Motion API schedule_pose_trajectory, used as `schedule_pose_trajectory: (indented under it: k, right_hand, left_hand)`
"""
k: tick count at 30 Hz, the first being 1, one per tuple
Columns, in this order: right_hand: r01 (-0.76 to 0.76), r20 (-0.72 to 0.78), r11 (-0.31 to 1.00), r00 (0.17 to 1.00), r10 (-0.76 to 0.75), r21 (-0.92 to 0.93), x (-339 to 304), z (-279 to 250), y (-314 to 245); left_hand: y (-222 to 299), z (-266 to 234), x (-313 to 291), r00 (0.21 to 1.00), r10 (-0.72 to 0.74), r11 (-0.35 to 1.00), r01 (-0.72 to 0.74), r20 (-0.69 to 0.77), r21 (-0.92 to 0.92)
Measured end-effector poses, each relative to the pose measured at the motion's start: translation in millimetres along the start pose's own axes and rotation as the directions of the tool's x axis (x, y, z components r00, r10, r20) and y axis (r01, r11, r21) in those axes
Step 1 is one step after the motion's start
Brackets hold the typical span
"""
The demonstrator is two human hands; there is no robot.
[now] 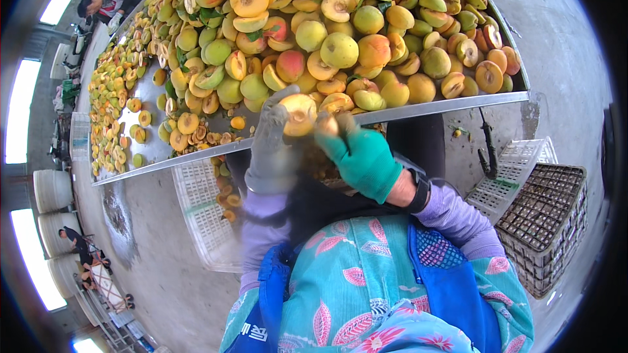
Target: The recorder is pitting and sorting halves of peaches at a large processing table.
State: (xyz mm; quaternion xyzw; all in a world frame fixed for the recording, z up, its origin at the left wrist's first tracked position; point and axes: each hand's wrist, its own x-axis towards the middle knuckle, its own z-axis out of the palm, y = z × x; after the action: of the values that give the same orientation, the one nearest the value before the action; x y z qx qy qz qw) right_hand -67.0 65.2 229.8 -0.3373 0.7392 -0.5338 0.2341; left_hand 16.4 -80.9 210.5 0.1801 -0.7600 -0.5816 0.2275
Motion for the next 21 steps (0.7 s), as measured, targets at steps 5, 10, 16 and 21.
schedule_pose_trajectory:
  k: [5, 10, 16, 21]
  right_hand:
    - [-0.078, 0.065, 0.975, 0.994, 0.093, -0.210, -4, 17, 15]
    - [0.102, 0.059, 0.956, 0.994, -0.089, -0.276, -9, 33, 21]
    - [0.107, 0.035, 0.992, 0.994, -0.105, -0.073, -11, 66, 37]
    - [-0.181, 0.212, 0.960, 0.968, 0.135, 0.214, 0, 52, 12]
  left_hand:
    - [-19, 8, -7, 0.935, 0.352, 0.761, -0.261, -0.040, 0.594]
    - [-2, 18, -3, 0.959, 0.194, 0.967, -0.151, -0.208, 0.206]
    - [-4, 16, -13, 0.949, -0.099, 0.939, -0.011, -0.299, -0.345]
    - [-15, 9, -17, 0.953, -0.041, 0.918, -0.083, -0.300, -0.389]
